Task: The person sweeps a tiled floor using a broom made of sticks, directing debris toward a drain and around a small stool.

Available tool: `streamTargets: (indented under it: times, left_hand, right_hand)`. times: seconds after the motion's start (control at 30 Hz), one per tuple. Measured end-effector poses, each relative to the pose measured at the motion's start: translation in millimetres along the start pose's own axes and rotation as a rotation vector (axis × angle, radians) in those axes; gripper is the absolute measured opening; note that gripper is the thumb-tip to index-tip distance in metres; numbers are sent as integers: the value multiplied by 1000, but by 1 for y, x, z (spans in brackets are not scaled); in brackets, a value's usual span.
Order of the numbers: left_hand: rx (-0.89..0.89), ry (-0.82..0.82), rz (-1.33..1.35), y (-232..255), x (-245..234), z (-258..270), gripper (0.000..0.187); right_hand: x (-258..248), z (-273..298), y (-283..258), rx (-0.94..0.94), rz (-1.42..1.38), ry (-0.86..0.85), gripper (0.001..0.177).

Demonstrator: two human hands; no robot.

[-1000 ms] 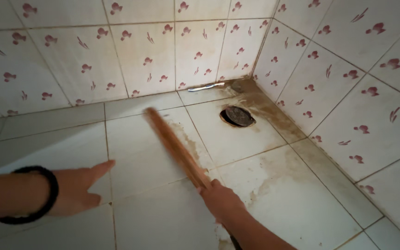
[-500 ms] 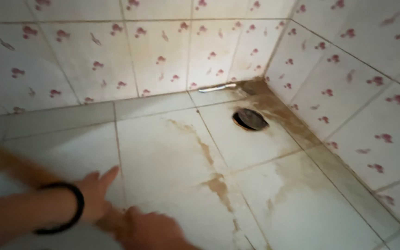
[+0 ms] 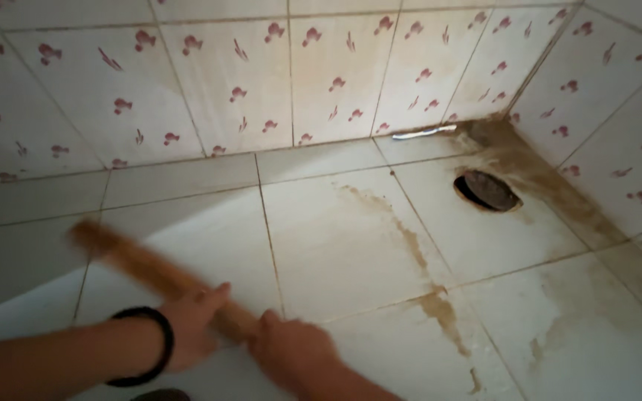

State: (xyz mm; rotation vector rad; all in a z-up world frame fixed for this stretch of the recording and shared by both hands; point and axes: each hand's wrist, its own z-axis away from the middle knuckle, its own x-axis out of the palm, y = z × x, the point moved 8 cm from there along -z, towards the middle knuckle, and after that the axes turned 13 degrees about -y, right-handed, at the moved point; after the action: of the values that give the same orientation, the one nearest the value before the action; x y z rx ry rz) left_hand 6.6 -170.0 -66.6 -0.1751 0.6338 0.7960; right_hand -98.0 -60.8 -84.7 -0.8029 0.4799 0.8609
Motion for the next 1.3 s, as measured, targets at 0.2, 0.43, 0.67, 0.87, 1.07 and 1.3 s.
streamTargets:
  times: [0.2,0.43,0.67,0.87,1.07,1.3]
  left_hand:
    - [-59,-118,166,-42,-5,-2,85]
    - [-250,78,452,-113,15,-46,86]
    - [-198,310,403,-146,48,-98,88]
    - [-231,22,562,-96,30,-29,100]
    - [-161,178,521,-109,7,-23,95]
    - [-303,337,537,-138,2,-21,96]
  right_hand:
    - [-36,17,25,207,-265,6,51]
    - [-13,18,-38,22,-201,1,51]
    - [22,-13,-70,-12,-268,-106,54]
    - [-4,-26,-25,123,-296,-21,57]
    - [-15,-1,-2,126,-337,-2,53]
    - [26,1,-66,-34,-272,-119,54]
